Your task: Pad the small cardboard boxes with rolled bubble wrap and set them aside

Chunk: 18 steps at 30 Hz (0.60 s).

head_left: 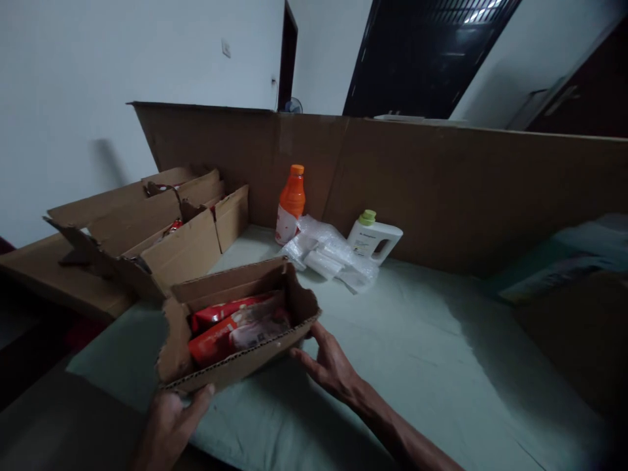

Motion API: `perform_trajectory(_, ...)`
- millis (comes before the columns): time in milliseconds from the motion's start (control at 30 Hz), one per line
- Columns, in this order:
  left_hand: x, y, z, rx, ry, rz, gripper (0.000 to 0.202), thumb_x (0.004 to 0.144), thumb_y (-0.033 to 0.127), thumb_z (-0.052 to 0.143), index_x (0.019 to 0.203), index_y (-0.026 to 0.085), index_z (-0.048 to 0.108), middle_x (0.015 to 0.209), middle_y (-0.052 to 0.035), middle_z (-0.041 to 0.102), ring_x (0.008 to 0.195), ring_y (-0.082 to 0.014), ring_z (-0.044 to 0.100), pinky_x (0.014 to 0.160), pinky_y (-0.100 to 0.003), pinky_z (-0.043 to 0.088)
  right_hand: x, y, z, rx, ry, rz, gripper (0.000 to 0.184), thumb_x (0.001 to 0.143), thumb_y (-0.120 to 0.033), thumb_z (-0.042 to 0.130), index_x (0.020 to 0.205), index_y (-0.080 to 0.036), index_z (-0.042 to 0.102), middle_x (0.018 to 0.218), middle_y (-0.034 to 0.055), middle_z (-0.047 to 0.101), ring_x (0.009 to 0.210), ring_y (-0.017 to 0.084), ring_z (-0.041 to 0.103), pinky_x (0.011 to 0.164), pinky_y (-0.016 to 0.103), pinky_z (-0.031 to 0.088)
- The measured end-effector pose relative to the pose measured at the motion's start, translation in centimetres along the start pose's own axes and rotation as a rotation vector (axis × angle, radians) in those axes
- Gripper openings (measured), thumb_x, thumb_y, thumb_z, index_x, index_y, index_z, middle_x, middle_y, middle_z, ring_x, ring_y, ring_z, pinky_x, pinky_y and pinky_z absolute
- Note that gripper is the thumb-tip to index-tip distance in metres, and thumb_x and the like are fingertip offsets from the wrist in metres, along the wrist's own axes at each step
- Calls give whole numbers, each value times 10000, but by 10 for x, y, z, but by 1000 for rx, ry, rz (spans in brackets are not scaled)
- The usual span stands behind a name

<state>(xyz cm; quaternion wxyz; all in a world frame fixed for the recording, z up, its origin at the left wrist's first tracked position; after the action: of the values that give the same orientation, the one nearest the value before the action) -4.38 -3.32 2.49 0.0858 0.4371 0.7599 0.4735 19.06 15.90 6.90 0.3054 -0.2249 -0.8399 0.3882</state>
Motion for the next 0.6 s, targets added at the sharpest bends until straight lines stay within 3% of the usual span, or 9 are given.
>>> perform_trajectory(100,26,37,45,-190,-309,29,285,777,439,648,877,200,768,834,-85,782,998,-331,722,985,-439,568,-47,13,-40,-155,139,119,352,924,-456,566,1148,-188,615,997,94,706,904,250,668,806,369,567)
perform_trajectory(167,45,67,76,-336,-429,53,315,729,317,676,1009,196,754,948,-91,782,1069,-332,699,1037,-465,532,-73,21,-66,-249,226,206,310,913,-464,570,1057,-197,635,957,86,719,851,247,680,767,363,576)
perform_trajectory(300,76,106,133,-611,-516,56,566,665,193,673,1229,161,637,1171,-119,730,1135,-311,666,1025,-458,530,-103,37,-99,-340,376,320,319,886,-500,582,1002,-210,647,931,82,738,842,258,710,728,356,600)
perform_trajectory(367,84,112,152,-679,-516,56,599,651,166,649,1247,151,598,1225,-125,701,1173,-301,644,1043,-449,511,-111,48,-106,-335,411,343,353,881,-495,579,1078,-210,646,965,86,749,842,256,724,715,349,611)
perform_trajectory(467,87,103,166,-660,-451,44,596,640,131,590,1236,150,583,1247,-114,681,1212,-291,614,1064,-438,485,-115,67,-122,-327,409,347,420,870,-487,579,1174,-208,656,1059,102,760,873,269,739,743,367,622)
perform_trajectory(600,77,84,170,-593,-387,31,606,642,98,538,1243,157,584,1225,-97,683,1178,-273,623,1026,-411,506,-89,83,-175,-304,468,348,429,840,-569,597,1082,-245,739,1045,99,774,976,324,729,795,408,620)
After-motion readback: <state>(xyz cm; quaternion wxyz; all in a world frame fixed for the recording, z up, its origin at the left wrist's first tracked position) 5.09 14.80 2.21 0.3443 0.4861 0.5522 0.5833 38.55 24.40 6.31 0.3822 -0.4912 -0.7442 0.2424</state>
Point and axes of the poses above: each hand's wrist, its own x-axis towards the middle knuckle, its own z-axis out of the palm, y = z × x, the point moved 5 cm from there along x, towards the middle knuckle
